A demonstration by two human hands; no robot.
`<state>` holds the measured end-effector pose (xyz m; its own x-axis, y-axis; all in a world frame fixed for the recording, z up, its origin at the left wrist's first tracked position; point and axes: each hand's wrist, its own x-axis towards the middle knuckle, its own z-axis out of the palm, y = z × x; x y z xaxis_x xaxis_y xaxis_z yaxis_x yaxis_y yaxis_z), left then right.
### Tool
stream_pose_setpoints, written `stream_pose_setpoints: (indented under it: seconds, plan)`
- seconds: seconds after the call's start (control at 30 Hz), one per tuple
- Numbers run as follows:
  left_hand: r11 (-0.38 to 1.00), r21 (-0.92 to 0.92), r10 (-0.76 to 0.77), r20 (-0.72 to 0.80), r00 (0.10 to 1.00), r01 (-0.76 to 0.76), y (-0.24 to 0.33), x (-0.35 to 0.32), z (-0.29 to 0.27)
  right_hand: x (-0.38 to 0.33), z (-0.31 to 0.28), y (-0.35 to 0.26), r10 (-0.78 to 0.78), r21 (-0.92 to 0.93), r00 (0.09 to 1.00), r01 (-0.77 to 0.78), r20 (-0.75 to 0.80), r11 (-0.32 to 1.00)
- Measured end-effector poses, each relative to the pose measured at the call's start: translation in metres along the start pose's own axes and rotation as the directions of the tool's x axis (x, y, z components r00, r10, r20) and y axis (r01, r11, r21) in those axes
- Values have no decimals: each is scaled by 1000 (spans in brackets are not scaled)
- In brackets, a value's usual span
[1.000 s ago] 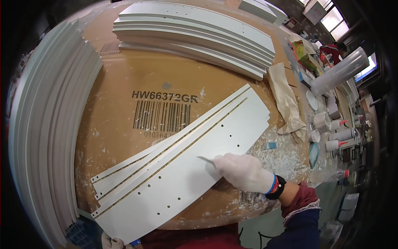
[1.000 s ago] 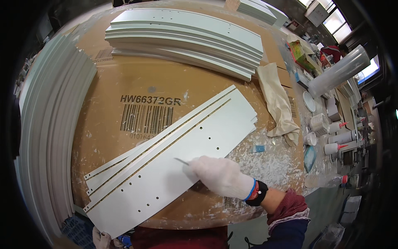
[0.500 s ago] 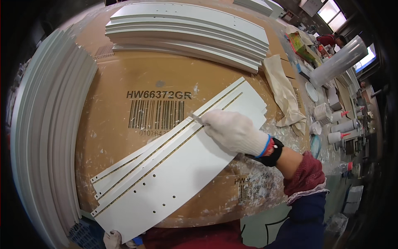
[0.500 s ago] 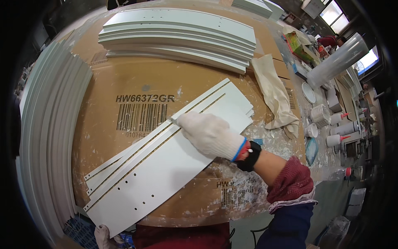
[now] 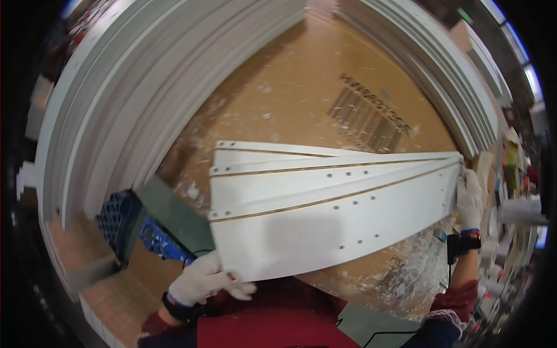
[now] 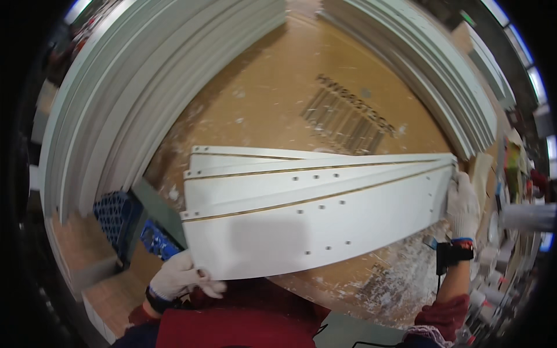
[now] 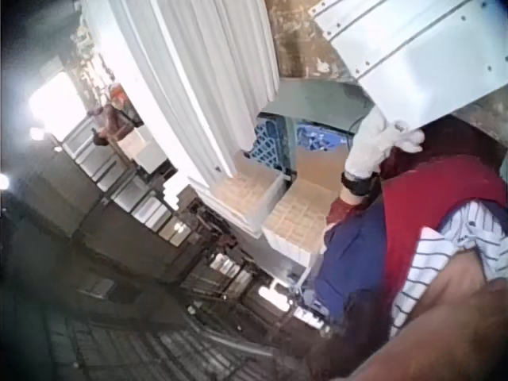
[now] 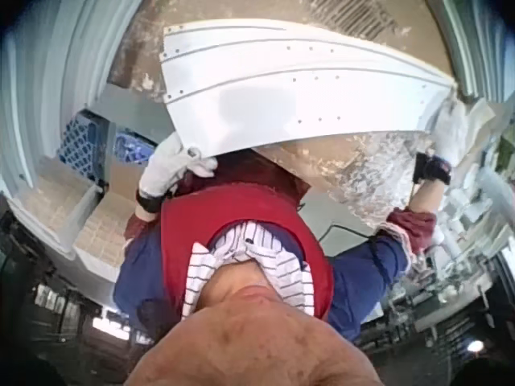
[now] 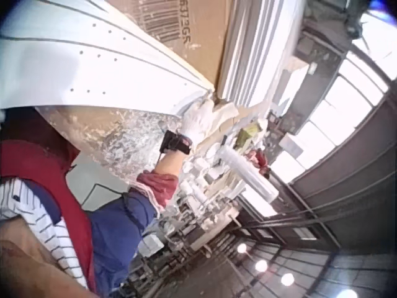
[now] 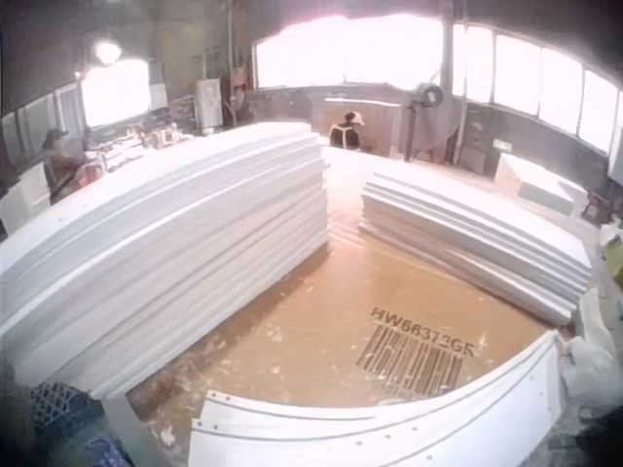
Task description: The person sands the edges and surfaces of white wooden panels using a sanding block. They handle the panels one at a time, flipping them over to sand different sides, and place them back on a stack on the workbench.
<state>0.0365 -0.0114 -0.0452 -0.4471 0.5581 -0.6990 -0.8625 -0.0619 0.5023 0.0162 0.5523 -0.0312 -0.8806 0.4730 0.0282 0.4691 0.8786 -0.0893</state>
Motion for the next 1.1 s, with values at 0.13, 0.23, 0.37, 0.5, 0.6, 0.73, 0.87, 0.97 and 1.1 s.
stream_pose_setpoints:
  seconds: [0.13, 0.23, 0.37, 0.5, 0.6, 0.73, 0.87, 0.97, 1.1]
  plan:
    - [999, 30, -37, 243, 969, 31, -15, 17, 12, -12, 26, -38, -201, -30, 968, 199, -149, 980]
    - [999, 33, 30, 318, 948, -43, -33, 26, 11, -55, 26, -132, -310, 33, 950, 312, -45, 950]
    - [991, 49, 102, 336, 936, -126, -34, 32, 22, -122, 34, -237, -637, 74, 764, 645, -108, 761]
    - [989, 76, 91, 369, 925, -127, -49, 39, 7, -184, 27, -322, -828, 177, 560, 814, 10, 553]
    - [434, 595, 481, 482, 732, -677, -52, 45, 6, -204, 21, -341, -929, 438, 347, 820, 131, 368]
    - [972, 8, 215, 371, 904, -235, -50, 38, 9, -172, 20, -307, -589, 475, 807, 538, -50, 696]
    - [972, 36, 196, 408, 892, -230, -46, 38, 9, -134, 22, -251, -400, 231, 917, 392, -15, 890]
    - [974, 56, 177, 407, 896, -218, -49, 38, 8, -159, 24, -286, -560, 123, 829, 554, 16, 823]
    - [828, 268, 362, 414, 835, -492, -56, 45, 3, -200, 27, -343, -849, 321, 497, 786, 179, 528]
